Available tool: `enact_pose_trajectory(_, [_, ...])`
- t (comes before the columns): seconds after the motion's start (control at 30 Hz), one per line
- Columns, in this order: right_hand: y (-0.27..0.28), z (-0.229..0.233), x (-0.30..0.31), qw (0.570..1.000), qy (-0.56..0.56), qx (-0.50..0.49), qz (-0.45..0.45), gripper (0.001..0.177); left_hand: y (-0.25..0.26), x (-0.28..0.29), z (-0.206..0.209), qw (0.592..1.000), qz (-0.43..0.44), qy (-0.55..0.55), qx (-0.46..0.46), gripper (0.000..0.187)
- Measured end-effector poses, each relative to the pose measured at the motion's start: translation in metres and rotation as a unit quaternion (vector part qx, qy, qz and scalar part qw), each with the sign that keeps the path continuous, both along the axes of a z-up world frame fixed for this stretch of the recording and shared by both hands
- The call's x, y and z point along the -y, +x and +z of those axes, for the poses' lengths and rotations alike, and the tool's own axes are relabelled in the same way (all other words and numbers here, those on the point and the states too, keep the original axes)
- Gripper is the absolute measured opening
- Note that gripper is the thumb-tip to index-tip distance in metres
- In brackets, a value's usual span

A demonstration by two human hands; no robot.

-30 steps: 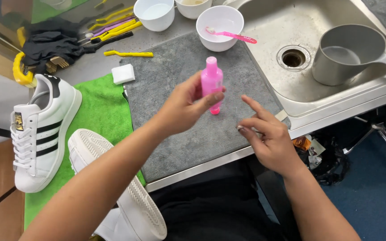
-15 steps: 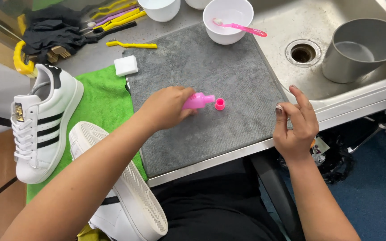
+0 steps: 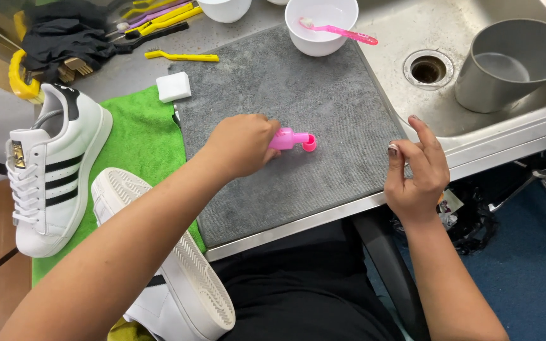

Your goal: The person cleans the sole of a white sneaker using a small tool to scrape debris from the tread. They briefly pour liquid from a pink bottle into its cap, then resume scraping the shoe sole with the tool.

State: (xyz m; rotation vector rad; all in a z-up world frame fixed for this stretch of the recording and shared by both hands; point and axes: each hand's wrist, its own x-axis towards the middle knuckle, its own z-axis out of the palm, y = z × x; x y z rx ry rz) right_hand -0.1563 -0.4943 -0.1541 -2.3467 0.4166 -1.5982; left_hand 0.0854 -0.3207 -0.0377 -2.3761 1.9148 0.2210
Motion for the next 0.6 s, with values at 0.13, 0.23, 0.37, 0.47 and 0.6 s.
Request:
enact_pose_trajectory(0.13, [0.000,0.000,0.000,1.000,0.001,-0.003,-0.004,0.008,0.002,0.004,0.000,1.000,-0.009,0.005,0.025,0.035])
enact_pose_trajectory(0.23, [0.000,0.000,0.000,1.000,0.005,-0.002,-0.003,0.008,0.002,0.007,0.000,0.999,-0.018,-0.002,0.048,0.033])
enact_pose_trajectory(0.37, [0.000,0.001,-0.001,1.000,0.004,-0.004,-0.002,0.008,-0.004,0.010,0.009,0.998,-0.019,0.000,0.067,0.029])
enact_pose_trajectory(0.47, [0.000,0.001,-0.001,1.000,0.004,-0.002,-0.002,0.008,-0.004,0.013,0.013,0.998,-0.017,0.009,0.058,0.027])
enact_pose_trajectory(0.6, [0.000,0.002,-0.001,1.000,0.005,-0.001,0.000,0.008,-0.002,0.017,0.011,0.998,-0.020,0.015,0.059,0.026])
